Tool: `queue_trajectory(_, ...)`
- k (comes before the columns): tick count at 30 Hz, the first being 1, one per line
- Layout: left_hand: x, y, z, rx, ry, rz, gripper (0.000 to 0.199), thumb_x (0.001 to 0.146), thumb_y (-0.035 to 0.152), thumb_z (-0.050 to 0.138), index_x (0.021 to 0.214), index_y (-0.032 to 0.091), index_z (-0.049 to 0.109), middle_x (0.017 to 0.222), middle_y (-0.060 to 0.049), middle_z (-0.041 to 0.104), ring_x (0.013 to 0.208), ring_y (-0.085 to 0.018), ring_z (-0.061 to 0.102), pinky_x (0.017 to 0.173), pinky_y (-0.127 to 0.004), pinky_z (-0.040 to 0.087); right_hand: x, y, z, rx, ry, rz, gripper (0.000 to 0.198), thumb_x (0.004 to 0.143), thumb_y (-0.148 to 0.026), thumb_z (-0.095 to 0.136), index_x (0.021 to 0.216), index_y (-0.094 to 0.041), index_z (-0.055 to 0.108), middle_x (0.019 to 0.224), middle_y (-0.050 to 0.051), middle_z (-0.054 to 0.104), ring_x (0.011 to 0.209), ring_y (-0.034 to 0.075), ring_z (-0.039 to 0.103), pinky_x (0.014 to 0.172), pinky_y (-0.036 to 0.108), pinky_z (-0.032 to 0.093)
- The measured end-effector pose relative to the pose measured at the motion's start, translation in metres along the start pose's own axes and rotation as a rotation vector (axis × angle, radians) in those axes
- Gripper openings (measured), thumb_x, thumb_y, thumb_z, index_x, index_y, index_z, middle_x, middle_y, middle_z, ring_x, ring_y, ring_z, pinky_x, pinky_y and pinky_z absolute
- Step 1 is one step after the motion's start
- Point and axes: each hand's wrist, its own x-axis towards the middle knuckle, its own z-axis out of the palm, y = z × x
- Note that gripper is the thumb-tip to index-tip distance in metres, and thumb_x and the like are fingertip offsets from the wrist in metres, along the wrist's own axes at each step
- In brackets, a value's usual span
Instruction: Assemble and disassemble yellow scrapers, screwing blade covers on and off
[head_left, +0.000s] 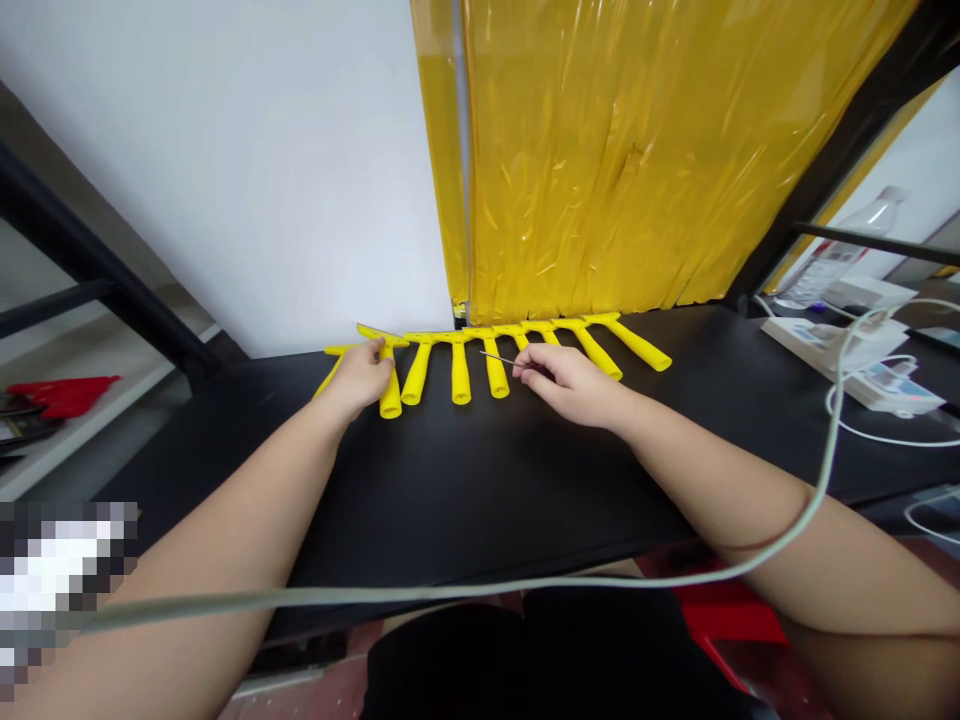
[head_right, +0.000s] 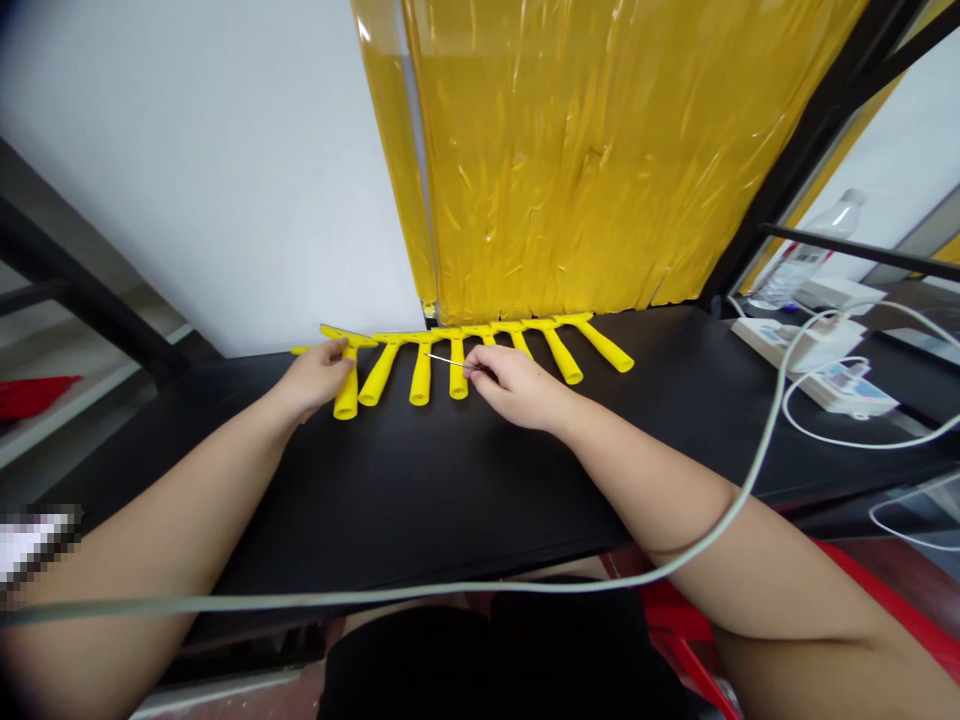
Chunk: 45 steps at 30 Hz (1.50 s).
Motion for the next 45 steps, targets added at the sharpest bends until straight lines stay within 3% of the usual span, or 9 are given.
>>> queue_trajectory(6,0.001,0.003,-0.005,0.137,-0.028,0.066,0.047,0.083,0.020,0.065,0.129,0.015,0.072,0.132,-0.021,0.072,0.128,-0.038,0.066,0.113,-0.053,0.047,-0.001,-0.003,0.001,-0.014,-0.028,0.021,0.006,0.092,-0.018,0.059,0.095,-0.021,0.063,0.094,0.004,0.069,0.084,0.019,0.062,0.075,0.032,0.047)
queue_trajectory(13,-0.008,0.015,-0.008,0.213,-0.026,0.211,0.036,0.088,0.020,0.056,0.116,0.021,0.078,0.120,-0.014,0.077,0.120,-0.034,0.070,0.109,-0.047,0.052,-0.001,-0.005,0.001,-0.022,-0.036,-0.018,0.005,0.093,-0.018,0.058,0.091,-0.021,0.061,0.089,0.004,0.067,0.080,0.019,0.059,0.074,0.032,0.046)
queue_trajectory(19,-0.014,0.015,-0.004,0.346,-0.208,0.460,0.052,0.098,0.041,0.046,0.138,0.018,0.069,0.150,-0.013,0.063,0.140,-0.032,0.058,0.123,-0.048,0.041,-0.002,-0.005,0.001,-0.097,-0.057,-0.083,0.007,0.092,-0.015,0.060,0.097,-0.020,0.063,0.091,0.004,0.065,0.083,0.019,0.060,0.076,0.032,0.048)
queue_trajectory(22,-0.014,0.012,-0.003,0.401,-0.260,0.451,0.056,0.101,0.044,0.041,0.145,0.020,0.065,0.153,-0.008,0.062,0.146,-0.031,0.053,0.125,-0.045,0.038,-0.001,-0.002,0.006,-0.150,-0.048,-0.154,0.013,0.095,-0.013,0.056,0.102,-0.020,0.064,0.099,0.007,0.065,0.092,0.022,0.062,0.084,0.035,0.051)
queue_trajectory(26,-0.015,0.011,-0.004,0.457,-0.278,0.391,0.056,0.101,0.050,0.044,0.148,0.027,0.064,0.148,-0.005,0.066,0.150,-0.036,0.047,0.123,-0.050,0.040,0.004,0.003,0.018,-0.247,-0.039,-0.243,0.020,0.097,-0.010,0.050,0.105,-0.019,0.066,0.109,0.012,0.067,0.104,0.027,0.061,0.097,0.043,0.051)
queue_trajectory(30,-0.016,0.014,-0.009,0.495,-0.293,0.466,0.062,0.102,0.055,0.039,0.151,0.024,0.061,0.151,-0.009,0.063,0.146,-0.036,0.052,0.122,-0.050,0.040,0.006,0.006,0.029,-0.300,-0.080,-0.254,0.028,0.099,-0.009,0.047,0.116,-0.018,0.068,0.115,0.013,0.069,0.109,0.029,0.060,0.099,0.046,0.051)
queue_trajectory(34,-0.015,0.013,-0.013,0.479,-0.321,0.544,0.060,0.103,0.046,0.035,0.152,0.021,0.060,0.154,-0.008,0.060,0.145,-0.032,0.054,0.124,-0.048,0.039,0.006,0.009,0.036,-0.280,-0.110,-0.286,0.035,0.101,-0.008,0.043,0.125,-0.019,0.067,0.120,0.013,0.071,0.113,0.028,0.061,0.100,0.047,0.052)
queue_trajectory(39,-0.010,0.006,-0.014,0.439,-0.418,0.641,0.066,0.090,0.023,0.042,0.155,0.021,0.056,0.163,-0.004,0.050,0.154,-0.027,0.042,0.131,-0.045,0.027,0.006,0.012,0.039,-0.269,-0.134,-0.303,0.038,0.102,-0.008,0.042,0.129,-0.020,0.066,0.123,0.012,0.070,0.114,0.028,0.062,0.100,0.047,0.054)
queue_trajectory(45,-0.012,0.008,-0.011,0.469,-0.344,0.600,0.059,0.091,0.025,0.046,0.148,0.024,0.061,0.157,-0.005,0.058,0.145,-0.029,0.053,0.125,-0.045,0.038,0.005,0.013,0.040,-0.257,-0.136,-0.321,0.039,0.102,-0.008,0.042,0.130,-0.019,0.067,0.124,0.014,0.070,0.116,0.028,0.062,0.101,0.048,0.054)
